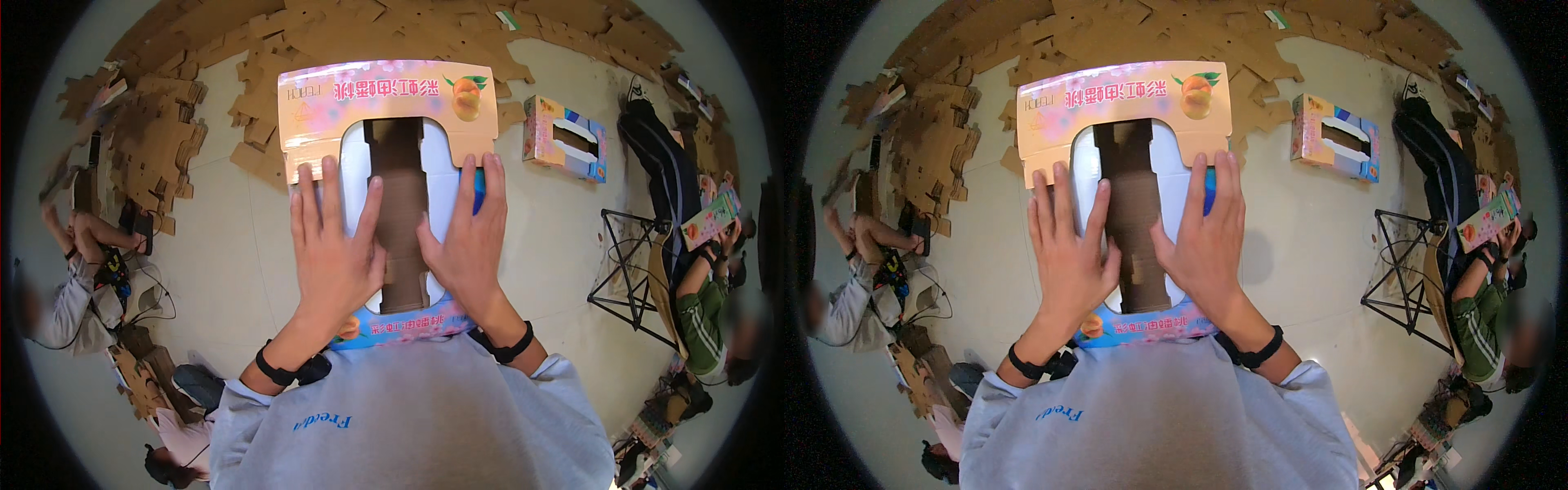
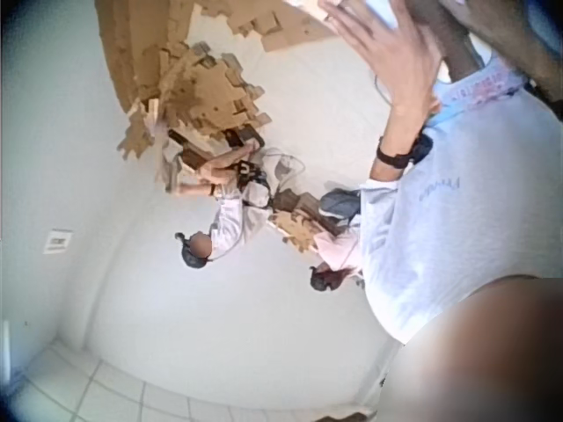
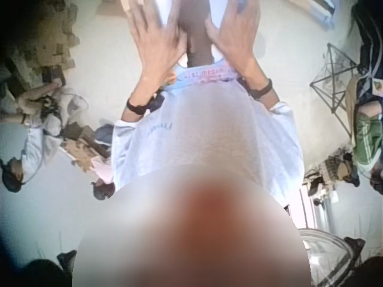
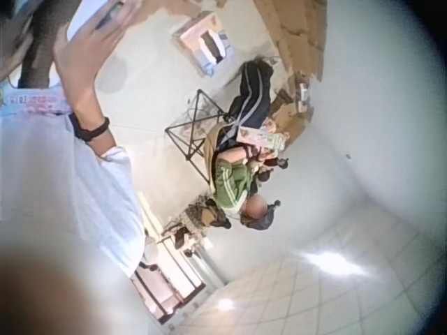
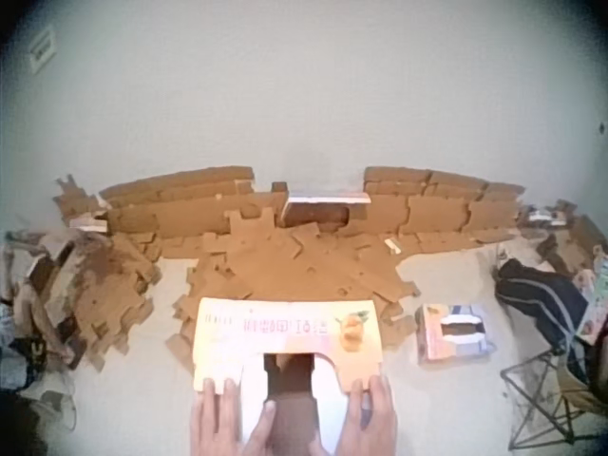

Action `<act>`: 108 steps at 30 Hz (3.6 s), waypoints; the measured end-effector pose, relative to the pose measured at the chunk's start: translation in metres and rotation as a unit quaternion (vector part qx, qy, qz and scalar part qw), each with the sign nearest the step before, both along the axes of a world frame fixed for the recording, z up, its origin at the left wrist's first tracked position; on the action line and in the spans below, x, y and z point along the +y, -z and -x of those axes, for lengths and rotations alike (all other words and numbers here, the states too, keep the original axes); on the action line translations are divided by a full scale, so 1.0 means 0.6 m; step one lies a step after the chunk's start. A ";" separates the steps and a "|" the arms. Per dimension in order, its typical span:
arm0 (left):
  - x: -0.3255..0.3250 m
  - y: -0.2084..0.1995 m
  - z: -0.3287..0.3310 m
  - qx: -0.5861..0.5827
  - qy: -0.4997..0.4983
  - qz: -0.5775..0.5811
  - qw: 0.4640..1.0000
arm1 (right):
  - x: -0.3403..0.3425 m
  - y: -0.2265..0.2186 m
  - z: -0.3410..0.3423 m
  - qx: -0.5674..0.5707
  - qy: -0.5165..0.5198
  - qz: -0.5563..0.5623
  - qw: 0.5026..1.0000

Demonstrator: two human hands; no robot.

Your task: Assembling peach-branded cardboard fruit boxes by folding and slotting panels.

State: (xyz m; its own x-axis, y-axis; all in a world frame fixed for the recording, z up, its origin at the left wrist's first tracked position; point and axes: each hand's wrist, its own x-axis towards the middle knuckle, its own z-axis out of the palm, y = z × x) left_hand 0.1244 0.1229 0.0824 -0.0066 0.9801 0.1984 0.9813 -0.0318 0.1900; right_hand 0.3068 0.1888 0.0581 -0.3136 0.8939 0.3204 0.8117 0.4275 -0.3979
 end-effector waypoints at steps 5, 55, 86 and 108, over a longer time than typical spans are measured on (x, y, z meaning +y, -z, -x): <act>-0.014 0.030 -0.004 -0.016 -0.027 -0.026 0.999 | -0.008 0.012 -0.013 0.024 -0.023 -0.035 0.999; -0.014 0.133 0.088 -0.720 -0.029 0.133 0.681 | 0.414 0.371 -0.546 0.648 0.497 0.324 0.477; -0.060 0.119 0.115 -0.726 -0.082 0.060 0.680 | 0.215 0.390 -0.008 0.414 0.138 0.642 0.631; -0.046 0.141 0.103 -0.822 -0.053 0.026 0.567 | 0.368 0.179 -0.015 0.509 0.035 0.405 0.759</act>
State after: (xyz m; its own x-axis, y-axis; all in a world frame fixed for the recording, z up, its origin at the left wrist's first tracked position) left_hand 0.0626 0.0950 -0.0021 -0.1996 0.9611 -0.1906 -0.5257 0.0591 0.8486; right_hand 0.3155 0.4094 -0.0492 -0.2149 0.9299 -0.2987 -0.0826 -0.3220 -0.9431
